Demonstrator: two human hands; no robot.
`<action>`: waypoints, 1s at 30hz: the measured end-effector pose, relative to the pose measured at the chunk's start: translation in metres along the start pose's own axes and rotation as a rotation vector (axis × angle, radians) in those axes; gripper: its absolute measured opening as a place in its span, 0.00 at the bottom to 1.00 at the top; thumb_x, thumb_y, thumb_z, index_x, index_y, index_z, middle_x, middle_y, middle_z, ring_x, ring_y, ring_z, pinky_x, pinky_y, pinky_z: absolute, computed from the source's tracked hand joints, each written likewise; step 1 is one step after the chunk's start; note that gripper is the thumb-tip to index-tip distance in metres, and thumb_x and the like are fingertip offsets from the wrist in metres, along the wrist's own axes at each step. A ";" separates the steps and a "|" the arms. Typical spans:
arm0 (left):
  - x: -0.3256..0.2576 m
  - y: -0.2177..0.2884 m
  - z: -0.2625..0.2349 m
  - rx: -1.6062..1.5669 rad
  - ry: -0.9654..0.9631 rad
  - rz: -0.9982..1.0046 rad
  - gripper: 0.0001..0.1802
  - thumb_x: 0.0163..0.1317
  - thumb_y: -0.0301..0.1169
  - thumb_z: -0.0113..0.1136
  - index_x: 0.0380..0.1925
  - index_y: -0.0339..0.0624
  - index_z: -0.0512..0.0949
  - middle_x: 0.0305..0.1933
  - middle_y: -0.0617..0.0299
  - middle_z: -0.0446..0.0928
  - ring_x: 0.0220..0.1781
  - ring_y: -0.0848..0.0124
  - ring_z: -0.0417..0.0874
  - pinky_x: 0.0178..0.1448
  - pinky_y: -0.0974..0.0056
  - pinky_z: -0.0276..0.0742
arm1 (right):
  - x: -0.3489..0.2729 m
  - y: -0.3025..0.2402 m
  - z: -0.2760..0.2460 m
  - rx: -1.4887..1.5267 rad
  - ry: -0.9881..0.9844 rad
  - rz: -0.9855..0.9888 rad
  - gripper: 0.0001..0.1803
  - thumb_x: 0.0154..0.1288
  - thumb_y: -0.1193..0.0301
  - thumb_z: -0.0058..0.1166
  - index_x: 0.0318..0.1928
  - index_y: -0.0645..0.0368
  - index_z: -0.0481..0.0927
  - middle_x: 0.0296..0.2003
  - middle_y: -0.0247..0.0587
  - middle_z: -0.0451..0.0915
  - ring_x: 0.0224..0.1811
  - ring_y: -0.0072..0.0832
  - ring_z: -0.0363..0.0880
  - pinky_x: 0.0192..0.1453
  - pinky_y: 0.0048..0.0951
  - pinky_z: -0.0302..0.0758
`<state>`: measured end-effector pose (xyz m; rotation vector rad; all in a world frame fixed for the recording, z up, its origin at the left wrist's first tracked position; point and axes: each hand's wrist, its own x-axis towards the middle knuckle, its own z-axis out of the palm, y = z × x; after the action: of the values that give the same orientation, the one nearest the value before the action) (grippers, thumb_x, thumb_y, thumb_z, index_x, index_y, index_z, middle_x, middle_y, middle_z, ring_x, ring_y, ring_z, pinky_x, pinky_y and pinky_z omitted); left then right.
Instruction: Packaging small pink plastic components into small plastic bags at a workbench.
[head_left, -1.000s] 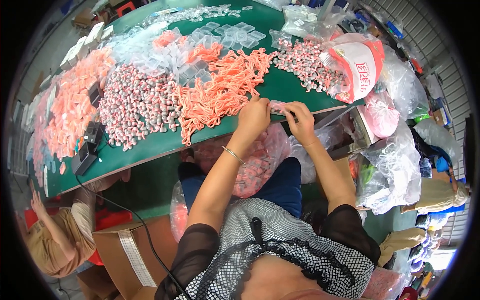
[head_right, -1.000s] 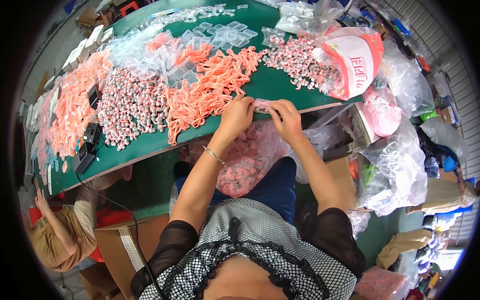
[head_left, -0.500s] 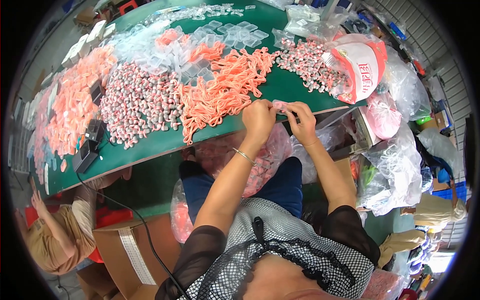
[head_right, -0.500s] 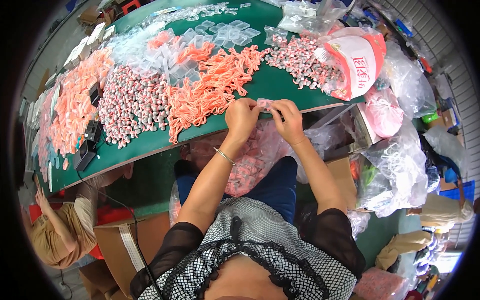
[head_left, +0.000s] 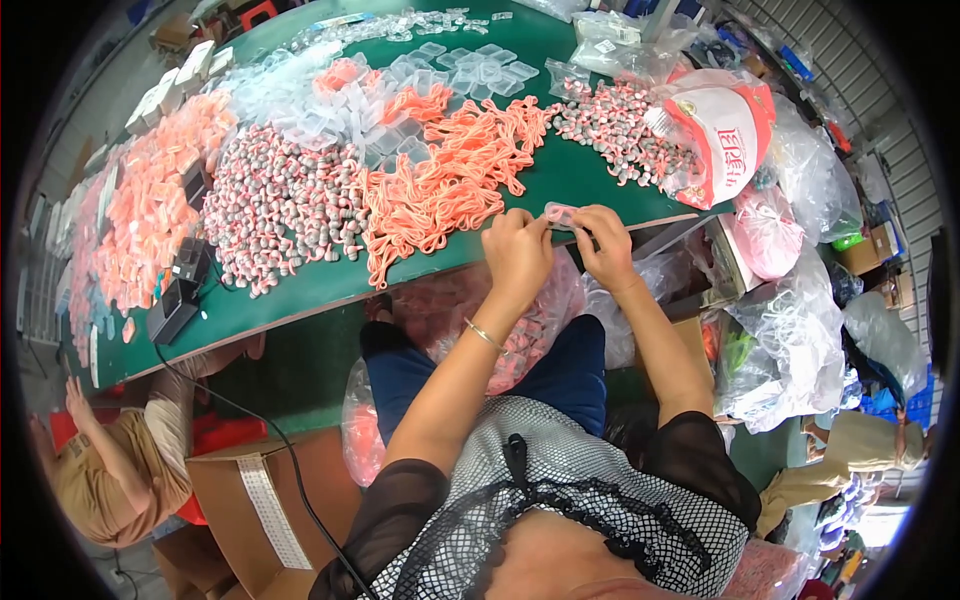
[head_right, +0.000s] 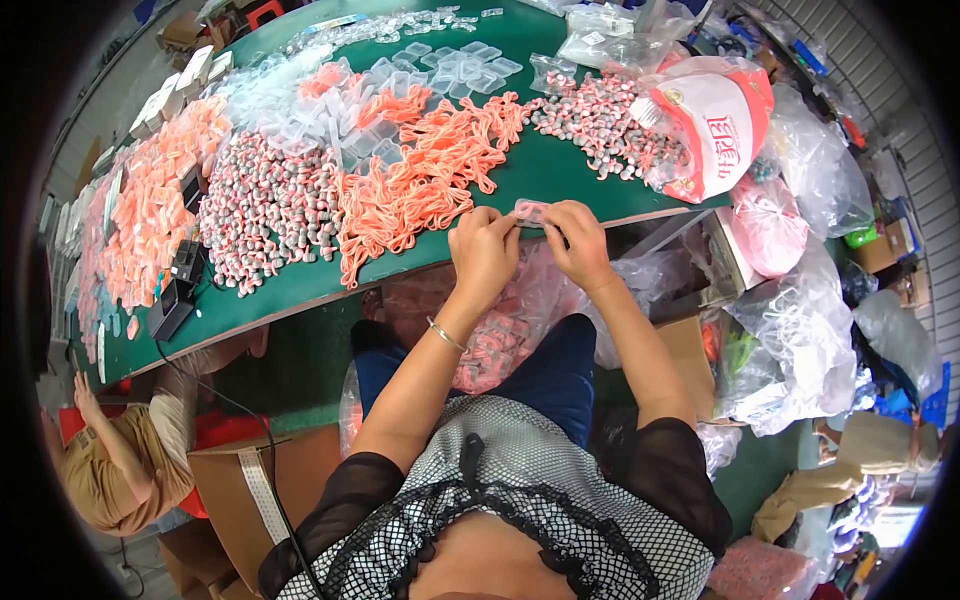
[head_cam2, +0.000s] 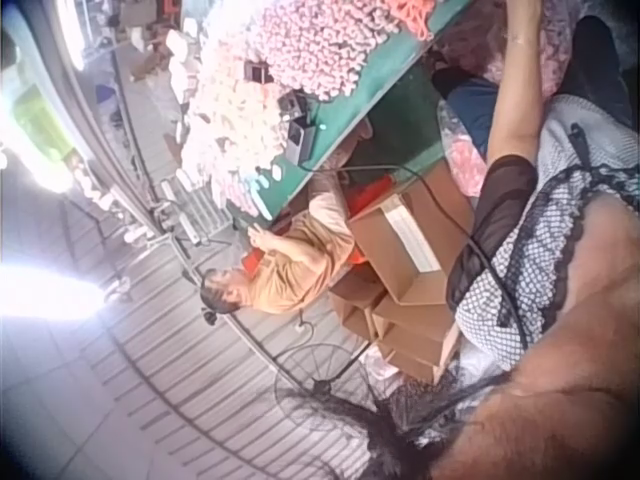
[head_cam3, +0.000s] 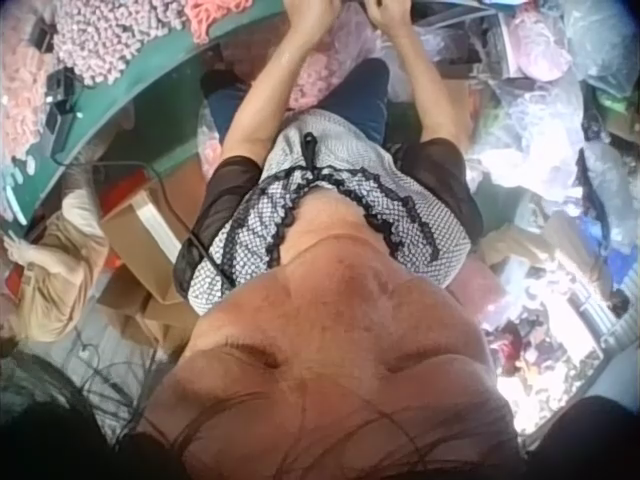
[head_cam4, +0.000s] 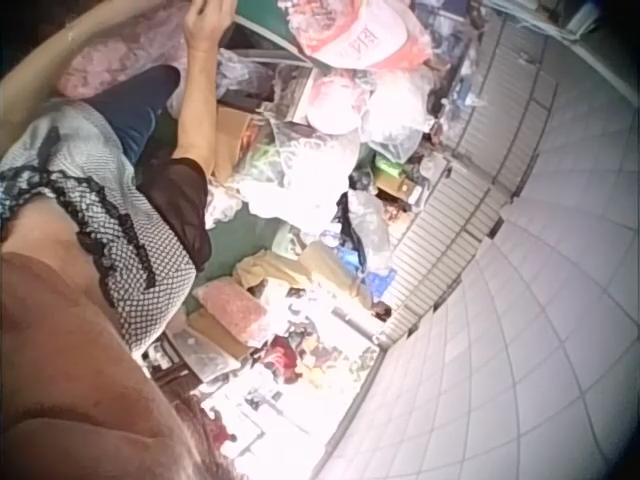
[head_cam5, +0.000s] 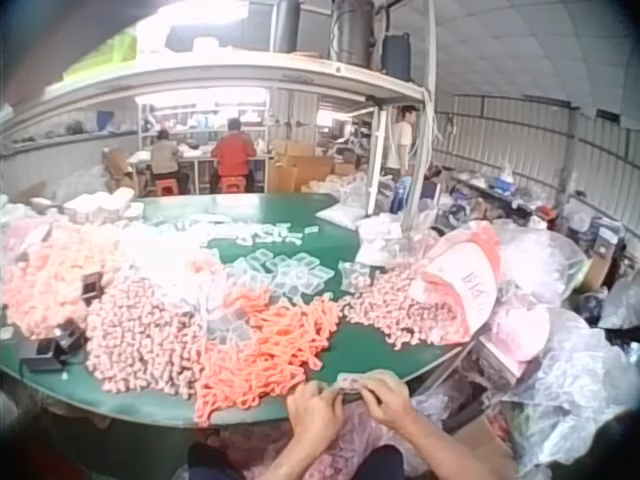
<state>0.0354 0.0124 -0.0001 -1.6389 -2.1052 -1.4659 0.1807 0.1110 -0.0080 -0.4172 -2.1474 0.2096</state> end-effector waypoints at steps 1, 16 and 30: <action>-0.001 0.000 -0.003 0.007 -0.040 0.017 0.09 0.52 0.29 0.67 0.34 0.42 0.86 0.35 0.58 0.79 0.37 0.58 0.80 0.40 0.53 0.72 | -0.001 0.001 -0.001 -0.002 -0.001 0.001 0.12 0.53 0.82 0.62 0.40 0.63 0.80 0.40 0.46 0.81 0.44 0.43 0.81 0.49 0.39 0.78; 0.011 -0.022 -0.001 -0.215 -0.213 0.273 0.13 0.57 0.27 0.64 0.43 0.38 0.79 0.42 0.53 0.78 0.44 0.54 0.80 0.46 0.54 0.77 | 0.001 -0.012 -0.003 0.074 -0.116 0.141 0.18 0.53 0.80 0.65 0.46 0.61 0.80 0.40 0.45 0.78 0.44 0.40 0.79 0.48 0.35 0.78; -0.050 -0.038 -0.055 -0.239 -0.242 0.253 0.09 0.57 0.31 0.63 0.37 0.41 0.79 0.32 0.55 0.74 0.35 0.54 0.79 0.39 0.53 0.76 | 0.004 -0.055 -0.001 0.341 -0.511 0.203 0.18 0.54 0.75 0.63 0.47 0.61 0.81 0.41 0.42 0.81 0.43 0.34 0.81 0.45 0.33 0.77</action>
<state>0.0021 -0.0602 -0.0233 -2.1782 -1.7926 -1.5512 0.1673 0.0615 0.0120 -0.4120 -2.4951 0.8629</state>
